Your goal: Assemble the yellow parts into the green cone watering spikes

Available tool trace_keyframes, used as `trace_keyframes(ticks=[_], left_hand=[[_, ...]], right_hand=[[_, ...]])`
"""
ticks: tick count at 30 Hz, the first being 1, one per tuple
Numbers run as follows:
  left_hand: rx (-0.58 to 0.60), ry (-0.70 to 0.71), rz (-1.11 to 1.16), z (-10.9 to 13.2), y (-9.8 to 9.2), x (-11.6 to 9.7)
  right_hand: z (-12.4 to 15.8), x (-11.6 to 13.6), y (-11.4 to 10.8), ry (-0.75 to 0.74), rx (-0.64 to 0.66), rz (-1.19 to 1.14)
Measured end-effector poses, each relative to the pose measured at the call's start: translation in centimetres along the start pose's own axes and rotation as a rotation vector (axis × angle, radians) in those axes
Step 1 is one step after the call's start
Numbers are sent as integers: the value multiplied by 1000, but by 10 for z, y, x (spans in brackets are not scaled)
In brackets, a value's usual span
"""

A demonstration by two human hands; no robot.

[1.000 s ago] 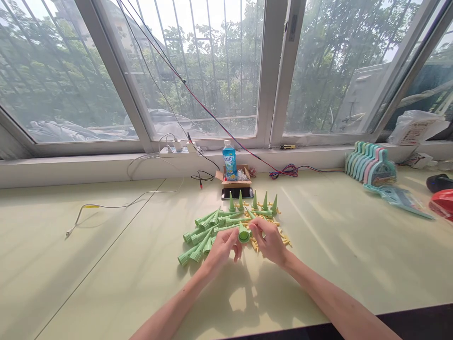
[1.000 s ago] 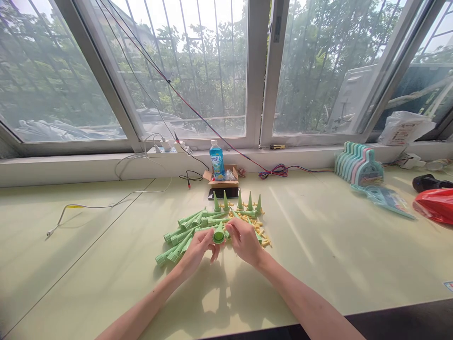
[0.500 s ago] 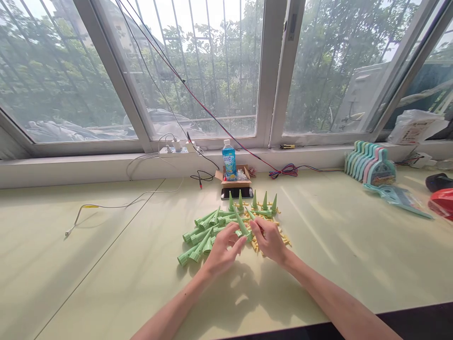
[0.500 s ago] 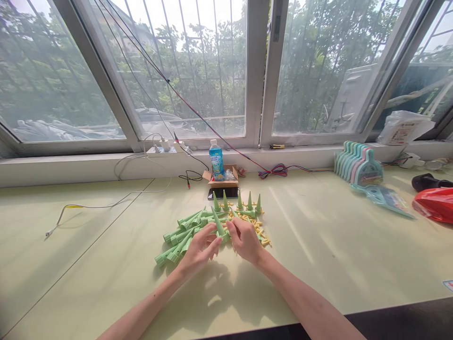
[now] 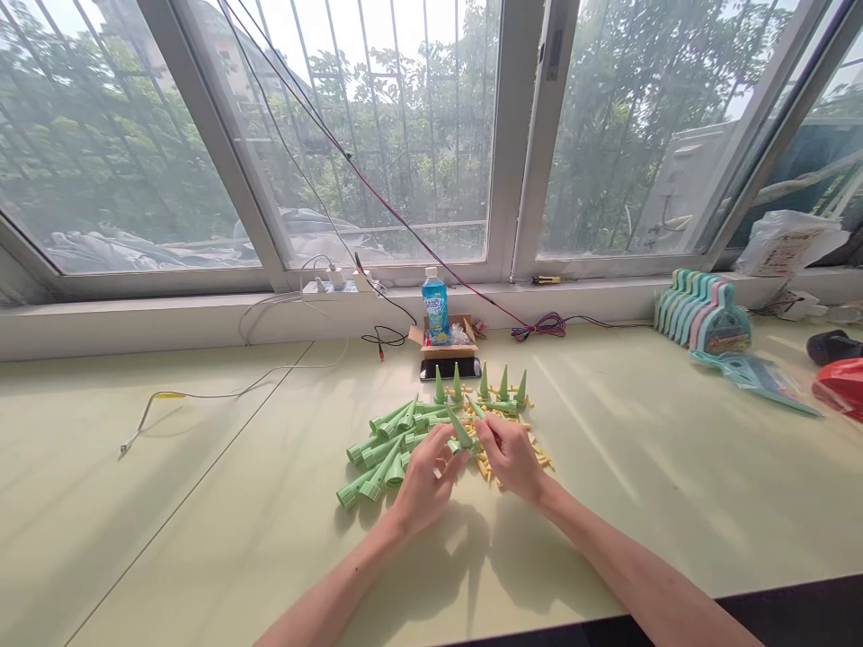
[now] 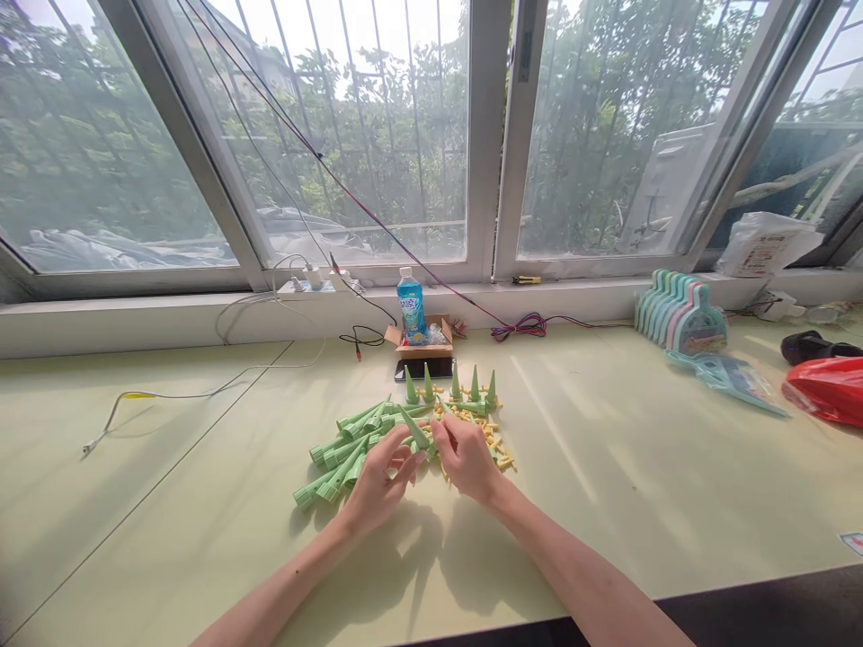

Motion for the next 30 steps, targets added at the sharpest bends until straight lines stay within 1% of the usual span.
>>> trace_keyframes(ticks=[5,14,20,25,30], left_hand=[[21,-47,46,-1,1,3],[-31,-34,85,-2,-7,7],[-69,-1,50,-1,-10,4],[-88,1,-19,-1,-12,2],[-150,-11,-27,0,-17,1]], right_hand=[[0,-1,2,-5,19,-14],[-2,4,9,-14,130,1],[-4,-1,9,-3,126,8],[-4,-5,10,47,132,-72],[-7,0,6,56,134,-117]])
Point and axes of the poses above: each hand's wrist, its own z-axis away from the middle knuckle, its own y-axis out of the palm, x = y × z, the point moved 9 cm from there along -z, towards the middle knuckle, and after that the axes turned 14 degrees about x, right-handed, at the moved point
